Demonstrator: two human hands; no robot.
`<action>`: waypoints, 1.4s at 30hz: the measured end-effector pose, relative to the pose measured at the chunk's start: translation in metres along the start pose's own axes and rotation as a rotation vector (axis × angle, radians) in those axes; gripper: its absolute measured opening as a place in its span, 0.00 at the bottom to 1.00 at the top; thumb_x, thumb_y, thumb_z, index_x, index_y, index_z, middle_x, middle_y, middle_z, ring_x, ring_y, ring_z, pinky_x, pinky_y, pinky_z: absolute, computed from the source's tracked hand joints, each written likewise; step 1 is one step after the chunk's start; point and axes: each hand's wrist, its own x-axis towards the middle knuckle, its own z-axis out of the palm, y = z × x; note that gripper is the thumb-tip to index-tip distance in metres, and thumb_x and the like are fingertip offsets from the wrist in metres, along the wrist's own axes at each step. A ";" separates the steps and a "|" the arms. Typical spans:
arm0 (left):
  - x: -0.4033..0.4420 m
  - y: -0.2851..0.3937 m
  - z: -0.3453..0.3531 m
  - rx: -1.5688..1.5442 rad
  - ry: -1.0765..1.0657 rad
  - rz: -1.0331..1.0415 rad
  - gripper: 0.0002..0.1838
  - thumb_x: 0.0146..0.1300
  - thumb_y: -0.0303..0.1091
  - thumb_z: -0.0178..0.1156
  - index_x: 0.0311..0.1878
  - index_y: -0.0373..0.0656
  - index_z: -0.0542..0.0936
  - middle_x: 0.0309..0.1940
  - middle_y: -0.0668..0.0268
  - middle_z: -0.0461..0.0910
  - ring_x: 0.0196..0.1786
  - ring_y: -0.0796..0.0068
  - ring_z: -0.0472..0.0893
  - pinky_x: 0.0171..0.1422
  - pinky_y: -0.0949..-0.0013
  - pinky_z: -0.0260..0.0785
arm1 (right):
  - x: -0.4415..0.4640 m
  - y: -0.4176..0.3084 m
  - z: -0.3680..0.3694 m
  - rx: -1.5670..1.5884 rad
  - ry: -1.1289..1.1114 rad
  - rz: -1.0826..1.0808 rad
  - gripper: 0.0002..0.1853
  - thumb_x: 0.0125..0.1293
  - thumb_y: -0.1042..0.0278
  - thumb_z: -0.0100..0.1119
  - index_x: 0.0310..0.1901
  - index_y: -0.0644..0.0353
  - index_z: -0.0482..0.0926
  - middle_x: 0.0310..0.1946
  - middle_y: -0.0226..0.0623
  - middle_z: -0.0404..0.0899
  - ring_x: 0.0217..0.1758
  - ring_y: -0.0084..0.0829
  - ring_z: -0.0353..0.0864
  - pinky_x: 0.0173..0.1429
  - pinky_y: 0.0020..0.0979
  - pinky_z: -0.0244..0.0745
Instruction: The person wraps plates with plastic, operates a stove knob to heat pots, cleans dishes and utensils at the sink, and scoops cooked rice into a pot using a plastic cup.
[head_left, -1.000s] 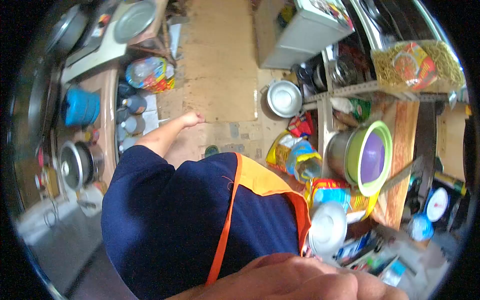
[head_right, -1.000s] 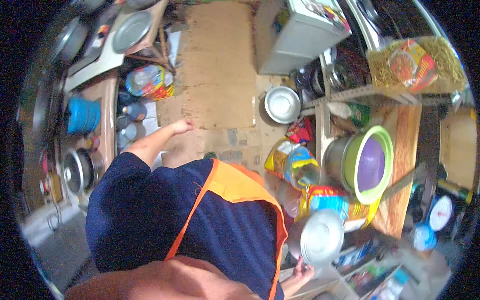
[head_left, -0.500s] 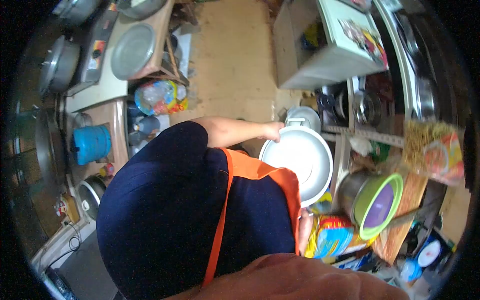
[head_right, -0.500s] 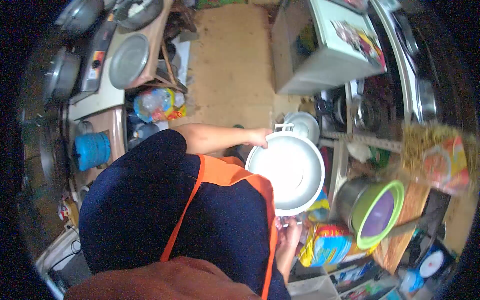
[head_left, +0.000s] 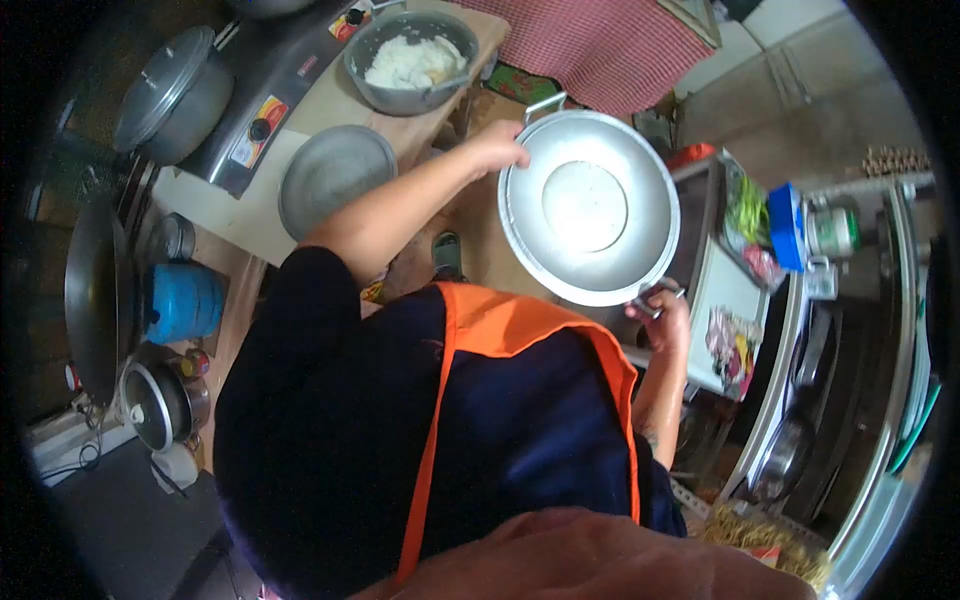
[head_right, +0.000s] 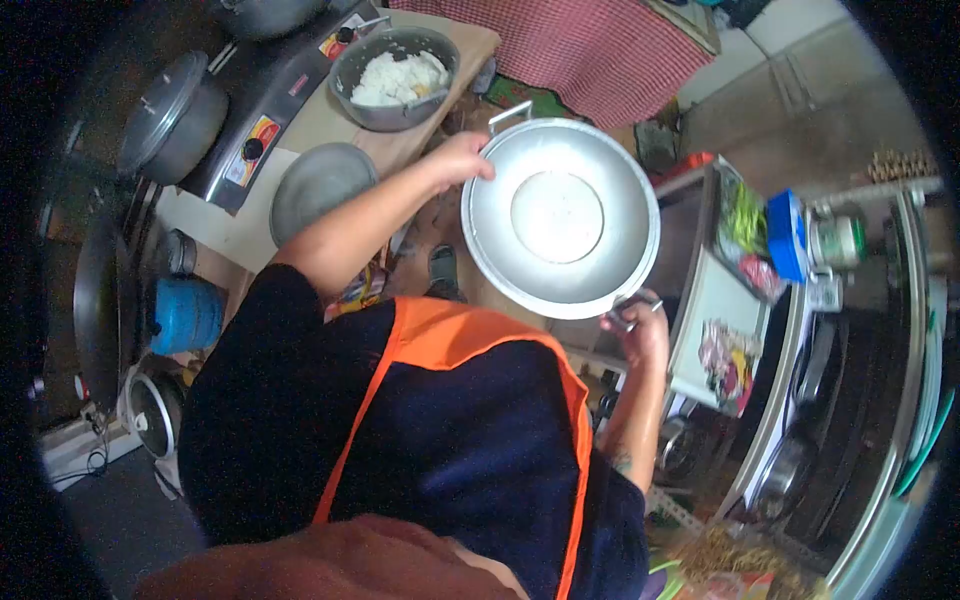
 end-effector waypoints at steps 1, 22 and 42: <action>0.022 0.015 -0.022 0.027 -0.009 0.013 0.16 0.35 0.22 0.56 0.34 0.35 0.75 0.28 0.63 0.77 0.32 0.73 0.75 0.38 0.73 0.67 | 0.029 -0.020 0.010 -0.002 -0.060 -0.023 0.18 0.38 0.75 0.43 0.37 0.68 0.68 0.28 0.42 0.72 0.27 0.37 0.75 0.30 0.38 0.77; 0.345 -0.031 -0.284 0.202 0.640 -0.218 0.21 0.30 0.28 0.57 0.34 0.31 0.76 0.31 0.47 0.76 0.36 0.55 0.76 0.39 0.62 0.67 | 0.556 -0.196 0.232 -0.112 -0.642 0.203 0.20 0.39 0.80 0.43 0.40 0.74 0.66 0.35 0.44 0.72 0.40 0.42 0.73 0.49 0.43 0.72; 0.271 -0.005 -0.321 0.752 0.827 -0.371 0.30 0.39 0.40 0.63 0.47 0.34 0.70 0.42 0.51 0.74 0.45 0.55 0.73 0.51 0.63 0.62 | 0.623 -0.213 0.338 -0.189 -0.963 0.459 0.18 0.38 0.79 0.49 0.36 0.58 0.73 0.32 0.30 0.72 0.37 0.30 0.71 0.51 0.47 0.67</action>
